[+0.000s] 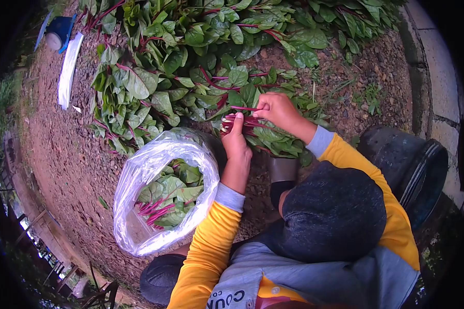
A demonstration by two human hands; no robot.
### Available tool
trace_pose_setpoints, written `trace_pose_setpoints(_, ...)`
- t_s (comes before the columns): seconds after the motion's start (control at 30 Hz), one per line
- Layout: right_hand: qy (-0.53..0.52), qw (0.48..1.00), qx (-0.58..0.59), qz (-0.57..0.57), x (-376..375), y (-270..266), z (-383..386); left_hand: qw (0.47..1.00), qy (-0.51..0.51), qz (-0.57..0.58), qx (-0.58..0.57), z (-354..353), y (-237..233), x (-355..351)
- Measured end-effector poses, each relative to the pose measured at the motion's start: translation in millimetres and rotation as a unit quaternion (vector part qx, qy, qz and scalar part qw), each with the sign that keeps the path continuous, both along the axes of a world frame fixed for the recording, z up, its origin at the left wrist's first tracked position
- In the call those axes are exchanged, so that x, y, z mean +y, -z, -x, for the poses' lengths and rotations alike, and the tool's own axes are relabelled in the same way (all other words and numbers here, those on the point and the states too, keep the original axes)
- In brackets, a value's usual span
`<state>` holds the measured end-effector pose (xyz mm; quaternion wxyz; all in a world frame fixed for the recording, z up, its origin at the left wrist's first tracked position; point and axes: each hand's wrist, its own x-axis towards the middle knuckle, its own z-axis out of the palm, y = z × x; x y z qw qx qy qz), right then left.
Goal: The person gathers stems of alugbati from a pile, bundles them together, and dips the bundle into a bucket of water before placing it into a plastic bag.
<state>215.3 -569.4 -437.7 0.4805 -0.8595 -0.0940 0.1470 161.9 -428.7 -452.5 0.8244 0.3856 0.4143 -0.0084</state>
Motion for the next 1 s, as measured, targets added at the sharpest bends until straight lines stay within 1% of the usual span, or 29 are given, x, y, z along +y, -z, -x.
trace_pose_setpoints(0.07,-0.024,0.998,-0.056,0.036,2,-2,2,1.000,0.012,0.003,0.001,1,4,4)
trace_pose_setpoints(0.1,-0.055,0.995,-0.078,0.040,6,-2,2,0.999,0.033,0.001,0.020,2,6,7)
trace_pose_setpoints(0.2,-0.105,0.983,-0.123,0.085,7,-5,0,0.999,0.035,0.026,0.016,1,14,11)
trace_pose_setpoints(0.23,-0.115,0.983,-0.124,0.070,6,-4,-2,0.998,0.032,0.042,0.020,0,16,12)
trace_pose_setpoints(0.3,-0.136,0.982,-0.125,0.039,4,-1,-5,0.999,0.020,0.039,0.028,-1,18,11)
trace_pose_setpoints(0.4,-0.142,0.981,-0.133,0.027,4,1,-4,0.999,0.006,0.030,0.034,-2,17,10)
trace_pose_setpoints(0.5,-0.129,0.986,-0.073,0.075,-1,-9,2,0.999,0.001,0.029,0.039,-4,20,10)
trace_pose_setpoints(0.6,-0.103,0.982,-0.076,0.140,4,-31,27,0.998,-0.001,0.039,0.055,-7,17,8)
trace_pose_setpoints(0.63,-0.136,0.974,-0.047,0.174,5,-31,34,0.997,-0.002,0.045,0.060,-10,15,7)
trace_pose_setpoints(0.73,-0.103,0.980,0.006,0.172,8,-35,41,0.993,-0.008,0.104,0.056,-7,11,8)
trace_pose_setpoints(0.77,-0.127,0.977,0.031,0.166,7,-35,39,0.990,-0.007,0.127,0.062,-6,10,9)
trace_pose_setpoints(0.87,-0.193,0.963,0.007,0.188,3,-26,43,0.988,-0.005,0.133,0.082,-3,3,10)
trace_pose_setpoints(0.9,-0.189,0.964,0.026,0.183,4,-28,45,0.989,0.002,0.123,0.083,-2,2,10)
trace_pose_setpoints(1.0,-0.160,0.971,0.003,0.176,5,-38,59,0.990,0.019,0.122,0.070,11,-4,9)
